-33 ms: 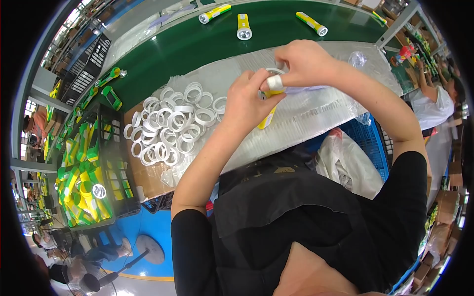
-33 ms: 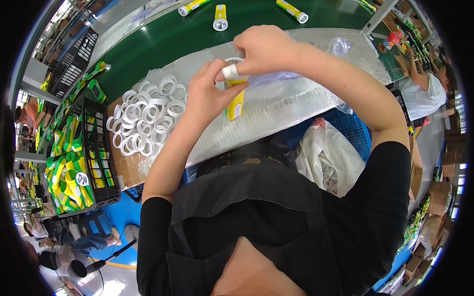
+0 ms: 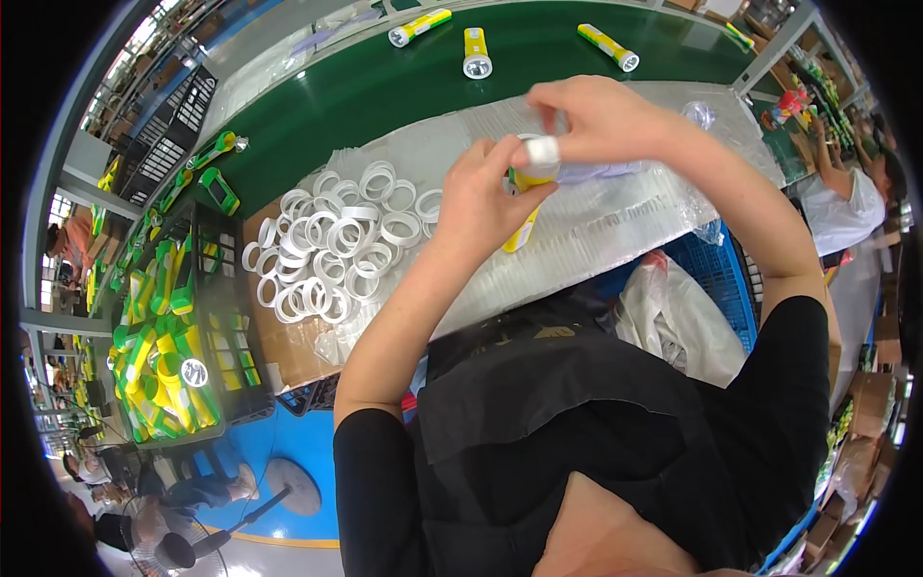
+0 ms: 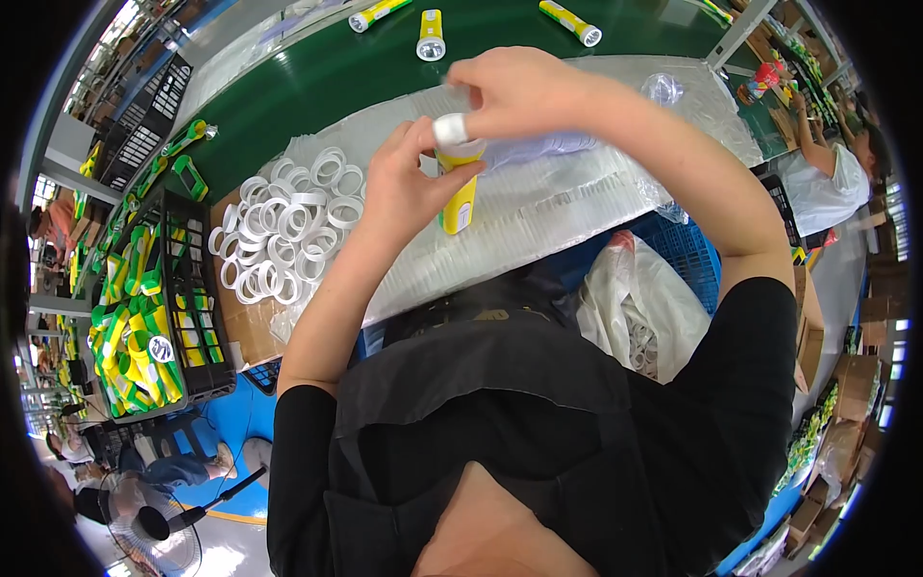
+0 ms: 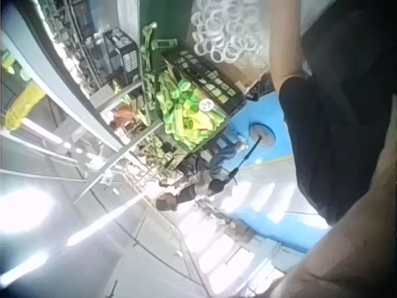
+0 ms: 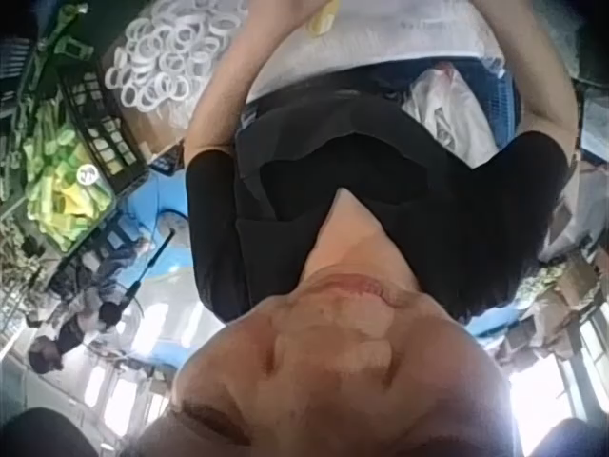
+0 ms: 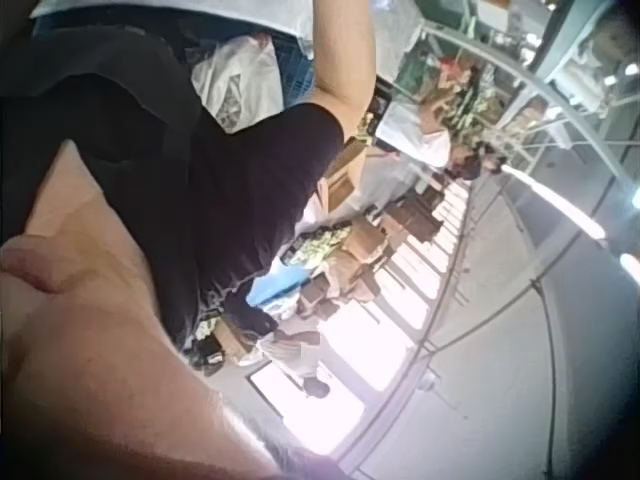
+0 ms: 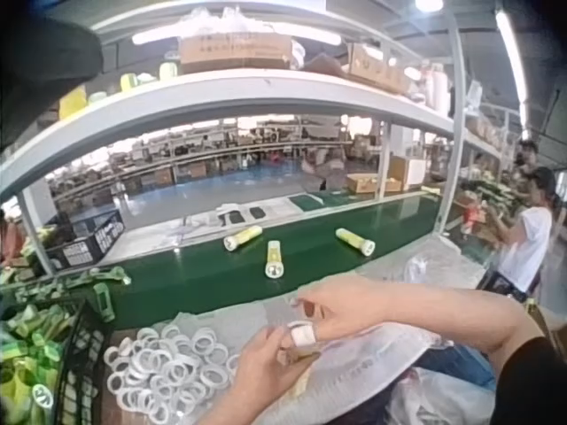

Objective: Assembling plastic flashlights by attaching rings to the flashlight bodies on a factory assembly line.

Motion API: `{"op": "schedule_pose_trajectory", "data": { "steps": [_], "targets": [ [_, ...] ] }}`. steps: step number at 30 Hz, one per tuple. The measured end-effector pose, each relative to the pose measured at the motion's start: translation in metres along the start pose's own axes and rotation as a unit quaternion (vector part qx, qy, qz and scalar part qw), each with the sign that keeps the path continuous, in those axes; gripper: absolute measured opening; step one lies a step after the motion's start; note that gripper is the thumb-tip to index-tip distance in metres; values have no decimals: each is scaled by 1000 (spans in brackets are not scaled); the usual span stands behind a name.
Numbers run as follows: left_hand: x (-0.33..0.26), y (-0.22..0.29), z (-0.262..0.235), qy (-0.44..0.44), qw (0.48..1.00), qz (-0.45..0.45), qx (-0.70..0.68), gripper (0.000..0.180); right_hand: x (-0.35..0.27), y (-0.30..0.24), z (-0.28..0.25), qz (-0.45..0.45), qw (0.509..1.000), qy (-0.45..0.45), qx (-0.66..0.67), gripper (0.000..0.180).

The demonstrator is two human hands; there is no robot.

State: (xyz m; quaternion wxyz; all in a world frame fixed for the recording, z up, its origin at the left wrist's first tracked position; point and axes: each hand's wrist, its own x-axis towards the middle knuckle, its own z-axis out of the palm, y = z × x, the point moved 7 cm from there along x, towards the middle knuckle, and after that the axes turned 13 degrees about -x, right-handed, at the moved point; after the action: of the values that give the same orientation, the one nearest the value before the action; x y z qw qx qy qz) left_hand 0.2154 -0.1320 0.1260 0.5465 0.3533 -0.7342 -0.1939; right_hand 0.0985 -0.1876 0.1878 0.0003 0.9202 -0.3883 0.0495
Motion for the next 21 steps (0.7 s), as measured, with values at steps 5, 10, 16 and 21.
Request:
{"op": "schedule_pose_trajectory", "data": {
  "steps": [5,10,16,21],
  "targets": [
    [4,3,0,-1,1000,4,-12,38,-2,-6,16,-76,997,34,-5,44],
    [5,3,1,-13,999,38,30,48,-8,-15,15,-117,983,30,138,34],
    [15,7,-17,-50,994,-12,-96,105,-23,-1,-16,-84,974,103,183,34],
    [8,8,6,-261,794,-317,-450,105,-44,-8,-48,-170,960,183,123,36]
  ]
}}
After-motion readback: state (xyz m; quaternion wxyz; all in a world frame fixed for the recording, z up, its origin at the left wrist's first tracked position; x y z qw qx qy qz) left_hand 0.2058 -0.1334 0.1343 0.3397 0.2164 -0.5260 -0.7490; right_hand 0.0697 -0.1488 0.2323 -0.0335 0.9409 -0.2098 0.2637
